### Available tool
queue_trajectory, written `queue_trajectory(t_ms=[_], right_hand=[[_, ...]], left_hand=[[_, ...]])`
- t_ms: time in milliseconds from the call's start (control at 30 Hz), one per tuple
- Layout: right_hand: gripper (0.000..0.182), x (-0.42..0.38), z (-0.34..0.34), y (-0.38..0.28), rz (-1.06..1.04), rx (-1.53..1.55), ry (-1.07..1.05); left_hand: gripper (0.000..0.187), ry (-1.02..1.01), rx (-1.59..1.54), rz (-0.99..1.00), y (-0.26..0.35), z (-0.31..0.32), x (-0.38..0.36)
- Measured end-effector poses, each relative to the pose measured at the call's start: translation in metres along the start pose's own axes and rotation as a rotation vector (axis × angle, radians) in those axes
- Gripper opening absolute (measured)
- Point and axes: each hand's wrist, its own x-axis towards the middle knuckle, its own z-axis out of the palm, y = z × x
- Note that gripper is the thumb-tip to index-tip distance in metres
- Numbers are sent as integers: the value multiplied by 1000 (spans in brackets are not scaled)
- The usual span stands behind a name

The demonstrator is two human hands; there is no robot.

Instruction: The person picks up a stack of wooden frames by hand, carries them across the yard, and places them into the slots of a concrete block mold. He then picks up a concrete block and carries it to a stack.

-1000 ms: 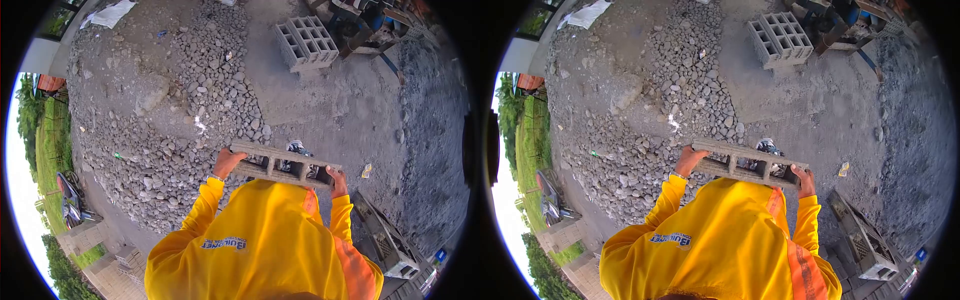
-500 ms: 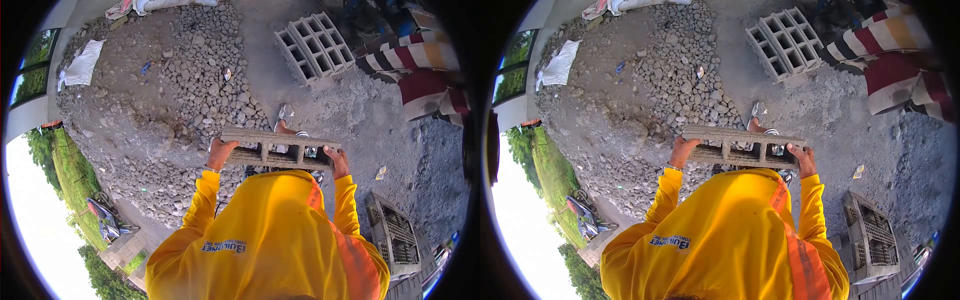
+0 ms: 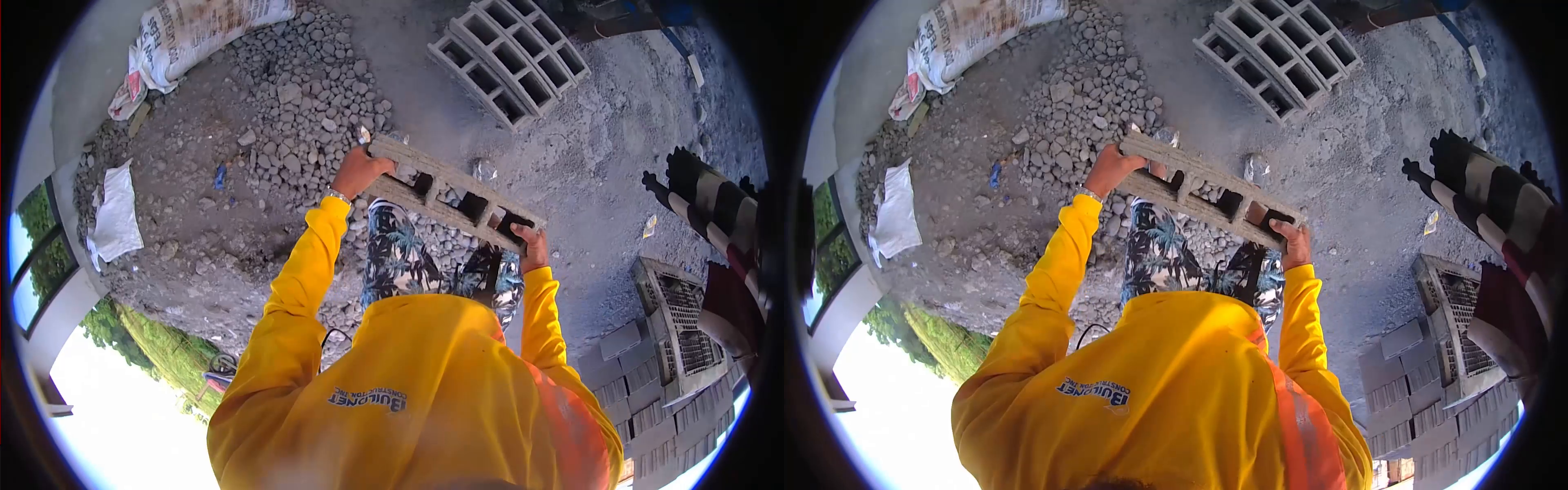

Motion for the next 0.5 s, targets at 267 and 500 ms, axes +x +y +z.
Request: queue_trajectory(t_ms=[267,500], right_hand=[[39,161,66,75,-98,126,243],[69,369,37,172,-24,135,283]], left_hand=[[35,-233,220,171,-78,0,247],[49,-287,523,157,-177,58,411]])
